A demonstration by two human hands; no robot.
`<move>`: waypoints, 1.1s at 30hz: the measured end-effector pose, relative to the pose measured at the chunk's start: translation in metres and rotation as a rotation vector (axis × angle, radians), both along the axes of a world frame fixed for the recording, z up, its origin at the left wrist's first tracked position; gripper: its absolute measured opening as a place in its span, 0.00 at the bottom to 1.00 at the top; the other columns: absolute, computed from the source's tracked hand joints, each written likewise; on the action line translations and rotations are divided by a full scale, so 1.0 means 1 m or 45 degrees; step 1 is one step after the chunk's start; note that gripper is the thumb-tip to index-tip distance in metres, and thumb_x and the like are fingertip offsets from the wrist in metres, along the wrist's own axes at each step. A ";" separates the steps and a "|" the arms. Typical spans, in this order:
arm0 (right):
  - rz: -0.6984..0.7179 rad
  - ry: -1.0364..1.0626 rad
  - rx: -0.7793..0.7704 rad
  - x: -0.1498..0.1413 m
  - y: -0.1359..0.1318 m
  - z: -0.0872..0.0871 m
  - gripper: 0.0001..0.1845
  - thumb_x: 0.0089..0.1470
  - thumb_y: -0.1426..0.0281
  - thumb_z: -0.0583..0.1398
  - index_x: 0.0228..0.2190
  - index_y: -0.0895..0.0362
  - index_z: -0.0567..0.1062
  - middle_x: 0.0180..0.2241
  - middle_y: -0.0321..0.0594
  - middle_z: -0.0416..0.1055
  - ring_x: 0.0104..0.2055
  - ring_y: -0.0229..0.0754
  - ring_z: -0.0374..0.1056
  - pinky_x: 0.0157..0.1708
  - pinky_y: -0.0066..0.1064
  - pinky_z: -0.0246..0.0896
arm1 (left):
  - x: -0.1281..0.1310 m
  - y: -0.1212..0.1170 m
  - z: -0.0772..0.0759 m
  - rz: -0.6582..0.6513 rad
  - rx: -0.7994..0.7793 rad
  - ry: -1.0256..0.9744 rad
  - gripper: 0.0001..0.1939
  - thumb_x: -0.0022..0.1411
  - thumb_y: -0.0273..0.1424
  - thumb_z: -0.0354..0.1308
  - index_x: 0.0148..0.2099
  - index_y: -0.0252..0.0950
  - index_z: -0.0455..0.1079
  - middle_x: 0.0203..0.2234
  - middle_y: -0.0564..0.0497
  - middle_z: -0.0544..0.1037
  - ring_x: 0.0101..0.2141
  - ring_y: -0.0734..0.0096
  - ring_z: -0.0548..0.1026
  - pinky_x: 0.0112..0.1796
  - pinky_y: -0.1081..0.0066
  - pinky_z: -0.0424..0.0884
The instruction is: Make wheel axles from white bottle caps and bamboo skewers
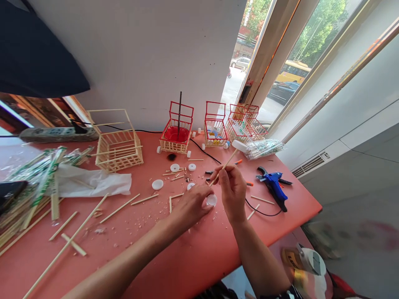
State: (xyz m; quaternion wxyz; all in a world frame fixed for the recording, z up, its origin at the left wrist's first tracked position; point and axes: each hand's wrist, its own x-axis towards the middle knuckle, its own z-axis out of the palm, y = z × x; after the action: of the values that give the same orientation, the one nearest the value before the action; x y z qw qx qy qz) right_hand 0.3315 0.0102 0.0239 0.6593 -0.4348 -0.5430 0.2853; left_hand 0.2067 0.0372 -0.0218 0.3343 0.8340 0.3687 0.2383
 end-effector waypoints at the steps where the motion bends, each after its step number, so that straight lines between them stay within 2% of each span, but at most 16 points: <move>1: -0.006 -0.002 0.000 0.000 0.000 0.000 0.08 0.67 0.66 0.56 0.36 0.54 0.72 0.29 0.35 0.72 0.29 0.35 0.68 0.31 0.28 0.66 | -0.002 0.000 0.001 0.018 -0.012 -0.027 0.12 0.54 0.22 0.59 0.41 0.38 0.75 0.36 0.48 0.80 0.38 0.57 0.76 0.39 0.64 0.69; 4: -0.030 -0.013 -0.004 0.001 0.000 0.000 0.08 0.67 0.65 0.56 0.35 0.55 0.71 0.29 0.35 0.72 0.29 0.35 0.68 0.31 0.28 0.66 | -0.009 0.002 0.006 0.074 -0.036 -0.106 0.09 0.55 0.26 0.60 0.40 0.38 0.74 0.33 0.50 0.80 0.34 0.62 0.75 0.36 0.67 0.69; 7: -0.026 -0.004 -0.016 0.001 0.000 -0.001 0.09 0.67 0.64 0.57 0.36 0.55 0.71 0.29 0.35 0.73 0.29 0.35 0.69 0.32 0.28 0.67 | -0.022 0.002 0.015 0.173 -0.042 -0.215 0.10 0.56 0.29 0.60 0.42 0.38 0.74 0.33 0.50 0.80 0.34 0.63 0.75 0.34 0.68 0.68; 9: -0.016 -0.002 -0.030 0.000 0.000 -0.002 0.09 0.66 0.62 0.57 0.36 0.55 0.71 0.29 0.35 0.73 0.29 0.36 0.69 0.32 0.29 0.67 | -0.033 0.000 0.021 0.270 -0.102 -0.375 0.10 0.53 0.30 0.63 0.41 0.39 0.76 0.32 0.51 0.80 0.33 0.63 0.74 0.34 0.67 0.68; 11: -0.002 -0.005 -0.036 -0.001 0.000 -0.002 0.10 0.66 0.62 0.57 0.36 0.55 0.71 0.29 0.35 0.74 0.29 0.36 0.70 0.32 0.30 0.67 | -0.045 -0.003 0.025 0.297 -0.325 -0.582 0.11 0.52 0.33 0.67 0.40 0.39 0.78 0.33 0.49 0.80 0.34 0.63 0.74 0.35 0.67 0.69; 15: 0.071 -0.018 -0.012 -0.005 -0.002 -0.001 0.09 0.67 0.63 0.57 0.35 0.54 0.69 0.29 0.36 0.75 0.30 0.38 0.71 0.33 0.31 0.67 | -0.066 -0.010 0.023 0.154 -1.088 -1.101 0.20 0.52 0.44 0.71 0.44 0.38 0.79 0.36 0.46 0.80 0.35 0.65 0.75 0.35 0.69 0.71; 18: 0.093 -0.086 -0.001 -0.008 -0.006 -0.002 0.09 0.68 0.64 0.55 0.35 0.53 0.69 0.31 0.38 0.77 0.33 0.40 0.73 0.37 0.34 0.68 | -0.073 -0.017 0.013 0.168 -1.389 -1.410 0.19 0.53 0.43 0.72 0.43 0.39 0.79 0.36 0.48 0.80 0.35 0.68 0.76 0.36 0.69 0.74; 22: 0.101 -0.278 0.045 -0.013 -0.013 -0.005 0.06 0.68 0.67 0.53 0.37 0.52 0.68 0.37 0.41 0.79 0.41 0.44 0.74 0.43 0.38 0.68 | -0.073 -0.025 0.004 0.282 -1.482 -1.621 0.15 0.52 0.40 0.74 0.40 0.40 0.79 0.37 0.51 0.82 0.37 0.69 0.78 0.39 0.70 0.76; 26: 0.180 -0.547 0.144 -0.019 -0.016 -0.008 0.07 0.67 0.71 0.52 0.35 0.50 0.67 0.38 0.41 0.80 0.47 0.46 0.72 0.48 0.41 0.65 | -0.072 -0.028 0.007 0.266 -1.528 -1.657 0.15 0.52 0.39 0.74 0.41 0.41 0.79 0.42 0.52 0.82 0.40 0.68 0.79 0.42 0.69 0.77; 30: 0.219 -0.720 0.204 -0.024 -0.017 -0.008 0.08 0.65 0.73 0.51 0.34 0.50 0.66 0.36 0.40 0.80 0.46 0.47 0.71 0.48 0.42 0.64 | -0.072 -0.028 0.011 0.222 -1.508 -1.608 0.18 0.54 0.40 0.72 0.45 0.40 0.78 0.46 0.48 0.80 0.44 0.66 0.77 0.43 0.69 0.77; 33: 0.202 -0.789 0.209 -0.025 -0.017 -0.008 0.08 0.65 0.74 0.52 0.34 0.50 0.66 0.36 0.40 0.79 0.45 0.47 0.71 0.48 0.42 0.62 | -0.071 -0.028 0.011 0.215 -1.480 -1.592 0.18 0.54 0.42 0.72 0.45 0.41 0.78 0.46 0.49 0.79 0.46 0.65 0.76 0.44 0.69 0.76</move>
State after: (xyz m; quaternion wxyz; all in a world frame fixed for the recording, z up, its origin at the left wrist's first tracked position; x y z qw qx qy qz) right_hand 0.3066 -0.0069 0.0161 0.4712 -0.4026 -0.7712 0.1452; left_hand 0.1354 0.0093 -0.0104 0.8315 0.2153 0.2411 0.4517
